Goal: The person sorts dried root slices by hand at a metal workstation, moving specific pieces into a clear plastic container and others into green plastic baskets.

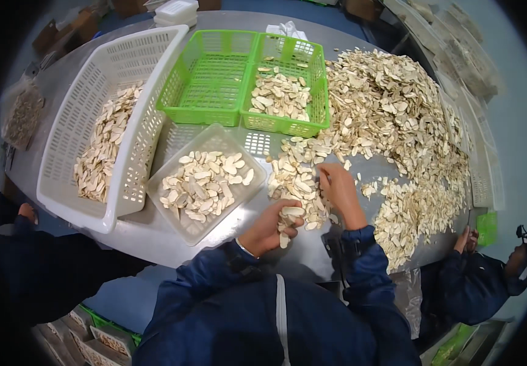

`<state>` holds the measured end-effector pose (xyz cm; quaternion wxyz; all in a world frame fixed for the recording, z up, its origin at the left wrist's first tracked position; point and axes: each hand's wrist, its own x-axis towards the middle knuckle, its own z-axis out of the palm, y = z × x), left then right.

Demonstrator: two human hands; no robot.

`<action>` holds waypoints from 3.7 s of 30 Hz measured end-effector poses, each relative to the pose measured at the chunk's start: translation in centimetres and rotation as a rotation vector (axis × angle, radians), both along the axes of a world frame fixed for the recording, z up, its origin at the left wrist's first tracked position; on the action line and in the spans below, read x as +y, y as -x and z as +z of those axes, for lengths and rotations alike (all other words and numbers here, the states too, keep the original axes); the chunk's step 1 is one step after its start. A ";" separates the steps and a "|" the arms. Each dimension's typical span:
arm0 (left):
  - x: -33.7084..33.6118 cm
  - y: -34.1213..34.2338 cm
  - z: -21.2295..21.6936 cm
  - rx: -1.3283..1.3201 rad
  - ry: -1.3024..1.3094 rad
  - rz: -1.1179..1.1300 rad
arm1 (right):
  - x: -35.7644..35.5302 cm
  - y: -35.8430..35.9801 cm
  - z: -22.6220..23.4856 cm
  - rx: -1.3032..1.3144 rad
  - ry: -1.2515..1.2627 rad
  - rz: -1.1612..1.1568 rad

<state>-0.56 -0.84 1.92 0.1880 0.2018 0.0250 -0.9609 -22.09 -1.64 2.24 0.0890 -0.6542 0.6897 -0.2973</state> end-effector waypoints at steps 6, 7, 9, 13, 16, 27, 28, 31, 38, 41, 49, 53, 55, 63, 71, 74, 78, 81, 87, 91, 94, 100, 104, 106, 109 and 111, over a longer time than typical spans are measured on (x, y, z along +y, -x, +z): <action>0.4 0.5 -2.6 -0.013 -0.024 -0.053 | -3.0 0.5 -1.1 0.151 -0.026 0.010; 0.3 0.6 -2.6 -0.011 -0.029 -0.059 | -3.0 0.9 -1.5 0.185 -0.052 0.001; 0.3 0.6 -2.8 0.003 -0.018 -0.059 | -2.7 1.1 -1.3 0.221 -0.025 0.017; 0.3 0.4 -3.2 -0.052 0.111 -0.082 | -1.5 1.5 -1.2 -0.076 -0.137 -0.075; 0.3 -0.1 -3.5 -0.050 0.212 -0.108 | -0.3 1.4 0.1 -0.479 -0.347 -0.100; 0.4 -0.2 -3.6 0.034 0.194 -0.205 | -4.4 3.0 0.3 -0.054 0.064 -0.087; 0.2 -0.1 -3.5 0.053 0.200 -0.211 | -5.1 3.6 -0.3 -0.057 0.071 -0.097; 0.2 -0.4 -3.5 0.063 0.208 -0.191 | -5.3 4.1 -1.3 0.210 0.154 -0.008; 0.0 -0.6 -2.9 0.001 0.250 -0.190 | -3.5 3.9 -0.5 0.064 -0.096 -0.053; 0.0 -0.2 -3.0 0.032 0.292 -0.189 | -4.2 3.7 -1.1 0.077 0.035 -0.061; -0.1 -0.2 -3.9 0.040 0.289 -0.200 | -3.7 2.7 -0.7 0.122 -0.241 0.001; -0.4 -0.1 -3.9 0.047 0.320 -0.194 | -3.7 3.0 -0.1 0.035 -0.117 -0.037; -0.4 0.0 -3.8 0.052 0.321 -0.202 | -4.6 2.7 -0.1 0.042 -0.134 -0.075; -0.3 0.0 -3.5 0.036 0.311 -0.193 | -5.5 2.1 -1.1 0.160 -0.083 -0.031; 0.0 -0.1 -4.2 0.073 0.267 -0.177 | -1.4 3.0 -0.4 -0.679 -0.342 -0.099; 0.1 0.1 -4.0 0.056 0.270 -0.178 | -0.1 2.9 -0.3 -0.712 -0.369 -0.120; 0.0 0.0 -3.4 -0.044 0.346 -0.162 | 1.7 1.5 1.0 -0.660 -0.390 -0.031; -0.3 0.4 -2.0 -0.172 0.440 -0.131 | 3.3 0.0 1.9 -0.698 -0.425 0.008; -0.9 -0.2 -2.1 -0.207 0.568 -0.058 | 4.1 -2.8 3.4 -0.886 -0.581 0.121; 0.0 -0.1 -3.9 -0.195 0.655 -0.007 | 5.1 -3.9 2.7 -0.781 -0.668 0.072; -0.1 0.2 -2.6 -0.286 0.717 -0.147 | 6.1 -3.5 2.3 -0.885 -0.665 0.027; 0.6 -0.3 -2.5 -0.219 0.668 -0.056 | 6.3 -3.9 1.7 -0.971 -0.605 0.048; 0.2 -0.4 -2.1 -0.194 0.689 -0.062 | 6.1 -4.1 1.9 -0.886 -0.538 0.009; 0.2 -0.5 -2.0 -0.178 0.701 -0.057 | 6.2 -4.5 2.3 -0.866 -0.502 0.016; 0.1 -0.5 -1.8 -0.195 0.690 -0.053 | 6.3 -5.0 2.7 -0.851 -0.467 -0.006; -0.1 -0.7 -1.6 -0.186 0.723 -0.072 | 6.6 -5.0 2.2 -0.846 -0.439 -0.017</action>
